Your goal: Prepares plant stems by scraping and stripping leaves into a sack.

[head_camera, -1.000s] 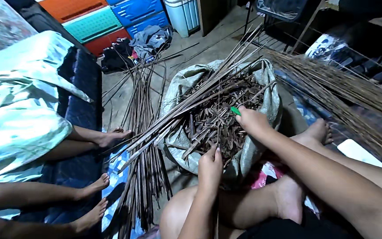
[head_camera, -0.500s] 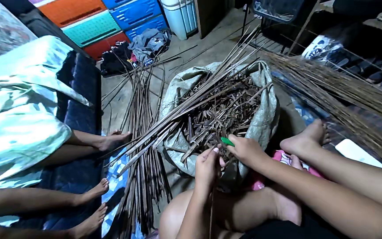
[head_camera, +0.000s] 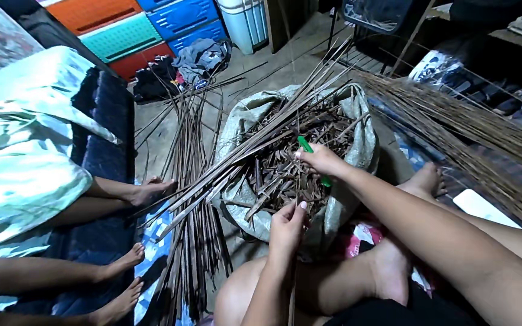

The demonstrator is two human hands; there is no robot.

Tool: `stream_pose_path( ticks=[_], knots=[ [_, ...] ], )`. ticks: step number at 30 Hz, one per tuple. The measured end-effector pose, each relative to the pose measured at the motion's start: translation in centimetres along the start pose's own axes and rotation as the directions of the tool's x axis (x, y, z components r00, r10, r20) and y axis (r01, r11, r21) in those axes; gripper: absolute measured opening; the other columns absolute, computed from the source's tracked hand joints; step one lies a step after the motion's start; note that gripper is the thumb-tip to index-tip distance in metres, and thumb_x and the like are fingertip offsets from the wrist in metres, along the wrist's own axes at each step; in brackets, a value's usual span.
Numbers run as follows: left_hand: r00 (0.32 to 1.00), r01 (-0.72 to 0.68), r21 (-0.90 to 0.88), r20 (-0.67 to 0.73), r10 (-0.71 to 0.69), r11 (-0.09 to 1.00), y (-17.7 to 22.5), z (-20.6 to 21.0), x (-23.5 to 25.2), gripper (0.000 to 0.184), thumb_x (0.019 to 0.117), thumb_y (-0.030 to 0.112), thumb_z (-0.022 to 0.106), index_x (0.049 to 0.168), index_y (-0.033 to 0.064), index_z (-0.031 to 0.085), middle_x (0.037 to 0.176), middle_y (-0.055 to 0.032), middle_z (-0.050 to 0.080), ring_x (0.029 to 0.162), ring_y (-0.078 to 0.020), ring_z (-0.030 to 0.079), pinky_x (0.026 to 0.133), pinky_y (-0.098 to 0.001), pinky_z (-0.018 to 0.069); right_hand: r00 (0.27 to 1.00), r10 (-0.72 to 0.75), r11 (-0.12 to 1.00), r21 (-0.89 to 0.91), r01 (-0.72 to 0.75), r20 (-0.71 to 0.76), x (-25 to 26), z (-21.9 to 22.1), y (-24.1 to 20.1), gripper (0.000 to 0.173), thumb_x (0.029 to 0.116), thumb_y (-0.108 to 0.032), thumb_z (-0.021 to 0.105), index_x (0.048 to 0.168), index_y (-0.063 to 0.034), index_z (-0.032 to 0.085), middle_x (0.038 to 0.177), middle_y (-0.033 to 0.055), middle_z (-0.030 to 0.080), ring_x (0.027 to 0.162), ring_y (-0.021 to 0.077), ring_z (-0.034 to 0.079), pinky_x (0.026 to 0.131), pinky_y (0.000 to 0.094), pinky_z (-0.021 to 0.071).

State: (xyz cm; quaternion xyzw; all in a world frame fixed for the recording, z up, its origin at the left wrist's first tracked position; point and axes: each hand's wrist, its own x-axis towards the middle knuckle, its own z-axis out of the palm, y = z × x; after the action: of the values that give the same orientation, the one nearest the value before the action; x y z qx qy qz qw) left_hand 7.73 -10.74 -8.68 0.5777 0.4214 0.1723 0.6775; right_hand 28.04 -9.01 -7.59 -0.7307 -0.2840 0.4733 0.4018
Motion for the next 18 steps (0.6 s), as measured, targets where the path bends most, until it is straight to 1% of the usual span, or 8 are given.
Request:
stream_pose_path(
  ticks=[3,6,9,12,14,15,17,18],
  knots=[
    [1.0,-0.006,0.15,-0.016,0.009,0.989,-0.1,0.0,0.1,0.032,0.1022,0.013,0.062,0.131,-0.0007,0.066,0.073,0.0001,0.066,0.051,-0.002,0.052,0.049,-0.0194,0.0444,0.991,-0.048,0.997,-0.069,0.039,-0.124,1.0,-0.5,0.5,0.032,0.1122,-0.03,0.046,0.124,-0.0046,0.062,0.075,0.0045,0.05,0.055,0.0113,0.043,0.053,0.028,0.0416],
    [0.998,-0.039,0.302,-0.043,0.055,0.952,-0.5,-0.1,0.3,0.031,0.1063,0.014,0.054,0.132,0.0013,0.066,0.074,-0.0009,0.066,0.054,-0.0033,0.054,0.053,-0.0219,0.0466,0.994,-0.095,0.933,-0.354,0.07,-0.052,-1.6,-0.2,0.3,0.032,0.1112,-0.024,0.047,0.124,0.002,0.06,0.095,0.0195,0.063,0.084,0.0296,0.06,0.079,0.0495,0.0498],
    [0.995,-0.047,0.459,-0.06,0.083,0.887,-0.4,-0.6,0.3,0.035,0.1089,0.02,0.049,0.135,0.0031,0.065,0.082,-0.0066,0.07,0.065,-0.0117,0.061,0.066,-0.032,0.0526,0.989,-0.04,0.787,-0.606,0.121,0.146,-6.9,1.4,1.0,0.033,0.109,-0.028,0.047,0.122,-0.0009,0.059,0.099,0.0215,0.065,0.093,0.0374,0.065,0.082,0.0581,0.0509],
    [0.991,-0.037,0.568,-0.086,0.104,0.822,-0.2,-0.3,0.2,0.03,0.1057,0.014,0.047,0.118,0.0004,0.07,0.08,-0.0104,0.067,0.072,-0.0193,0.064,0.071,-0.0396,0.0528,0.97,0.034,0.677,-0.72,0.153,0.239,-11.0,3.0,1.9,0.032,0.1093,-0.027,0.045,0.122,0.0003,0.058,0.102,0.0244,0.068,0.099,0.0433,0.068,0.084,0.0613,0.052],
    [0.993,-0.018,0.608,-0.079,0.083,0.793,0.1,-0.2,0.1,0.037,0.1075,0.015,0.045,0.136,0.0023,0.065,0.09,-0.0146,0.071,0.08,-0.0247,0.067,0.079,-0.0439,0.0546,0.976,0.066,0.631,-0.766,0.122,0.21,-11.9,3.7,2.6,0.033,0.11,-0.025,0.043,0.125,0.0005,0.056,0.107,0.025,0.069,0.104,0.0437,0.069,0.086,0.0599,0.0528],
    [0.993,-0.016,0.624,-0.079,0.084,0.782,0.1,0.0,0.0,0.036,0.1075,0.015,0.045,0.133,0.0016,0.066,0.089,-0.0147,0.071,0.081,-0.0254,0.067,0.079,-0.0445,0.0545,0.981,0.069,0.612,-0.784,0.102,0.182,-11.9,3.9,2.8,0.033,0.1103,-0.025,0.043,0.127,0.0004,0.056,0.11,0.0252,0.069,0.106,0.044,0.069,0.087,0.0596,0.0532],
    [0.991,-0.02,0.651,-0.085,0.099,0.759,-0.1,0.2,0.1,0.032,0.1075,0.016,0.045,0.108,-0.0015,0.071,0.083,-0.014,0.068,0.078,-0.0255,0.067,0.076,-0.0451,0.0545,0.989,0.067,0.577,-0.814,0.069,0.131,-11.1,4.2,3.2,0.035,0.1108,-0.026,0.044,0.13,0.0007,0.054,0.114,0.0263,0.069,0.11,0.0451,0.068,0.089,0.0603,0.0534],
    [0.992,-0.015,0.662,-0.084,0.095,0.749,-0.1,0.3,0.2,0.033,0.108,0.017,0.044,0.103,-0.0021,0.07,0.082,-0.0145,0.067,0.078,-0.0261,0.067,0.076,-0.0458,0.0544,0.991,0.061,0.565,-0.823,0.062,0.116,-10.6,4.2,3.4,0.036,0.1109,-0.026,0.044,0.131,0.0013,0.054,0.115,0.027,0.068,0.111,0.0456,0.068,0.09,0.0607,0.0533]
  ],
)
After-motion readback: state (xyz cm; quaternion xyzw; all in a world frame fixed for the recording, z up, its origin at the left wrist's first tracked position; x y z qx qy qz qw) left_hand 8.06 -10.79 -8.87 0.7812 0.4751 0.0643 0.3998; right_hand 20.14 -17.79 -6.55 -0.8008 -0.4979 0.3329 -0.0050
